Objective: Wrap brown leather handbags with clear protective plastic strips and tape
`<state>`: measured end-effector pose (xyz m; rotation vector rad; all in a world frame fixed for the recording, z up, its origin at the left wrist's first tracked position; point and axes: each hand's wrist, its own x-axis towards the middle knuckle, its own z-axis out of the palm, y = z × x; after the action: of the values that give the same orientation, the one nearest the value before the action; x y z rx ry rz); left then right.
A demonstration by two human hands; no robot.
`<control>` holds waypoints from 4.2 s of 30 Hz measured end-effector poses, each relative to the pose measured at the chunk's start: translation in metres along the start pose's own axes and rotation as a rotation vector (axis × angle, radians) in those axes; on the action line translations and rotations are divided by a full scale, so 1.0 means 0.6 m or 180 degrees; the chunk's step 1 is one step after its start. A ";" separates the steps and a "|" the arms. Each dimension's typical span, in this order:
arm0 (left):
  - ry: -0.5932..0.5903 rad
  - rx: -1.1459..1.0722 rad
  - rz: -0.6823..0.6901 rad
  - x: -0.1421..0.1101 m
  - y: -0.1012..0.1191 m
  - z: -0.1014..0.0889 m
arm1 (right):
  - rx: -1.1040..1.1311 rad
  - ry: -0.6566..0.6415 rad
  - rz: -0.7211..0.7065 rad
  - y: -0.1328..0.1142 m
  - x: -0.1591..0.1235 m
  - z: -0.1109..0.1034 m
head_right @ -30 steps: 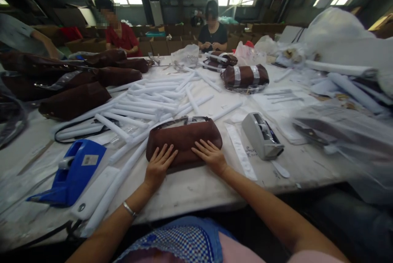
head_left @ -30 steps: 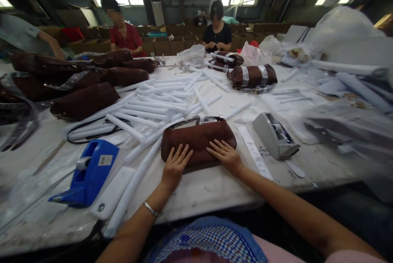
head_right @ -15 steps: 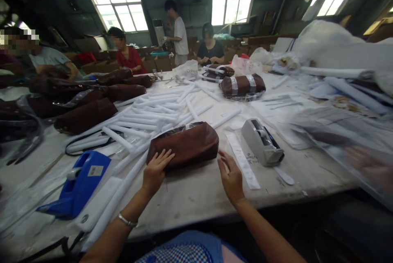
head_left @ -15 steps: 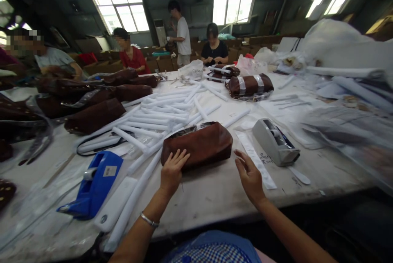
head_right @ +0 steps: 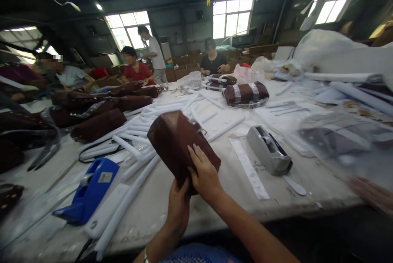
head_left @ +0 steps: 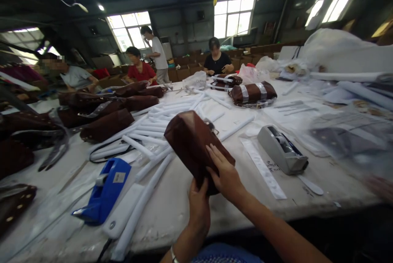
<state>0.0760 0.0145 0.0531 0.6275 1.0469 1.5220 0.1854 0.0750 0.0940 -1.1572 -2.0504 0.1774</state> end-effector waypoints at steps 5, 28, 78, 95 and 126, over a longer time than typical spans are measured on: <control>-0.1715 0.2024 -0.1011 -0.056 0.026 -0.059 | -0.0107 -0.1205 -0.1081 0.061 -0.058 -0.015; -0.1171 0.5312 0.3522 0.100 0.032 -0.227 | -0.0316 -0.0700 -0.1267 0.094 -0.143 -0.006; -0.0433 0.5460 0.2916 0.147 0.026 -0.161 | -0.1511 -0.0584 -0.0352 0.121 -0.091 0.037; -0.0746 0.5450 0.3016 0.173 0.033 -0.118 | -0.1458 -0.0475 -0.0533 0.127 -0.083 0.038; -0.0473 0.5594 0.2740 0.147 0.032 -0.158 | -0.1397 -0.0065 -0.0078 0.073 -0.009 -0.026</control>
<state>-0.0335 0.0737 0.0122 2.5690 1.9913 0.7229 0.2272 0.0927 0.0819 -1.3904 -2.1833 -0.2890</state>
